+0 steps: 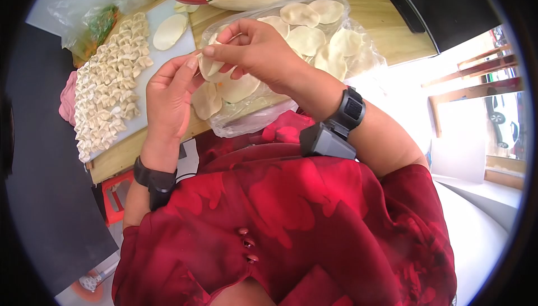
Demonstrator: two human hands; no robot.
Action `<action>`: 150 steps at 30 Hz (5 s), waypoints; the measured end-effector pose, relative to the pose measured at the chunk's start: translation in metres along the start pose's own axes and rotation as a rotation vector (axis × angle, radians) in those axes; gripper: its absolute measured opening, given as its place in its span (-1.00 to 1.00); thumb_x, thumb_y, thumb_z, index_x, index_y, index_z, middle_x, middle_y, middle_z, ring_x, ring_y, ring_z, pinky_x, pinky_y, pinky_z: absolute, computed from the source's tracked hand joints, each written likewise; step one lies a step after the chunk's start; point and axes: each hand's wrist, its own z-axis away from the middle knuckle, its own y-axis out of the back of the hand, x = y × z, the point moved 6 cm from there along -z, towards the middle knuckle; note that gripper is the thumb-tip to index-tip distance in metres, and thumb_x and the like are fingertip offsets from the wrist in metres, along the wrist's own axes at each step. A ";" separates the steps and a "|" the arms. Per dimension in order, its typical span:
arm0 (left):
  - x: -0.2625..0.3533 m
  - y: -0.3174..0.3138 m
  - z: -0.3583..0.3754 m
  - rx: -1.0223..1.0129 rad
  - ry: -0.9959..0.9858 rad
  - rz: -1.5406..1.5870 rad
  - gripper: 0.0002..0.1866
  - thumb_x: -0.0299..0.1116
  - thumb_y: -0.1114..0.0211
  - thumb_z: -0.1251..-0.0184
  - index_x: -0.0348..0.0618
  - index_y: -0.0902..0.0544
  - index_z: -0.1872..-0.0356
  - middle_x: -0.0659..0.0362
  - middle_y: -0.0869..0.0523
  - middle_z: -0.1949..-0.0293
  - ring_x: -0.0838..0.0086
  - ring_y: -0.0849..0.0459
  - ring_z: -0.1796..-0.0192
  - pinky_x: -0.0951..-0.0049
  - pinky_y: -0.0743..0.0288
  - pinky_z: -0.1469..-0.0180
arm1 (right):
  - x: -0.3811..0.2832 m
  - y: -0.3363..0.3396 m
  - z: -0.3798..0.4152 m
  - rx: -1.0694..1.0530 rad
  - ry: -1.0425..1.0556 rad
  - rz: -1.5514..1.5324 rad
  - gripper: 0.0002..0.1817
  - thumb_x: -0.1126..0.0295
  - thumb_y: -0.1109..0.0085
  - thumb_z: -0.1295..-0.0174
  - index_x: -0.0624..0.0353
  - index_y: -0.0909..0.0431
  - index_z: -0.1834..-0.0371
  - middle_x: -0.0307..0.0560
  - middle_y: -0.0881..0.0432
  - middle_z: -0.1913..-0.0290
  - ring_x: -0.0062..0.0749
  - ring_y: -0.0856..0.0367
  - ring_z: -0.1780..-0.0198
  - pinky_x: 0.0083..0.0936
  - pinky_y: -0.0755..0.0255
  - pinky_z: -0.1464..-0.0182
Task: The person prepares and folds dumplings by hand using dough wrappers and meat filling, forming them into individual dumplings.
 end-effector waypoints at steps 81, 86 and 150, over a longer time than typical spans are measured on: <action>0.003 0.004 0.011 -0.093 0.281 0.425 -0.58 -0.46 0.13 -0.53 -0.42 -0.32 -0.32 -0.10 -0.54 -0.16 0.22 -0.59 -0.20 0.15 -0.53 -0.26 | -0.046 0.011 0.042 0.105 0.396 1.322 -0.82 0.37 -0.33 -0.15 0.20 -0.58 0.28 -0.10 -0.63 0.45 -0.33 -0.63 0.36 -0.41 -0.46 0.29; 0.006 -0.007 0.010 -0.215 0.311 0.422 -0.55 -0.45 0.15 -0.54 -0.40 -0.25 -0.38 -0.05 -0.51 -0.21 0.31 -0.59 -0.20 0.26 -0.54 -0.26 | -0.045 -0.028 0.033 -0.141 0.682 0.906 -0.68 0.30 -0.45 -0.03 0.18 -0.56 0.23 -0.05 -0.63 0.32 -0.21 -0.62 0.25 -0.35 -0.51 0.16; 0.006 -0.031 0.008 -0.196 0.039 0.297 -0.11 0.39 0.39 -0.44 -0.15 -0.07 -0.52 0.06 -0.28 -0.41 0.28 -0.25 -0.45 0.20 0.03 -0.49 | -0.023 -0.028 0.011 -0.131 0.151 0.446 -0.81 0.30 -0.33 -0.22 0.17 -0.64 0.24 -0.32 -0.66 0.30 -0.72 -0.49 0.29 -0.69 -0.36 0.18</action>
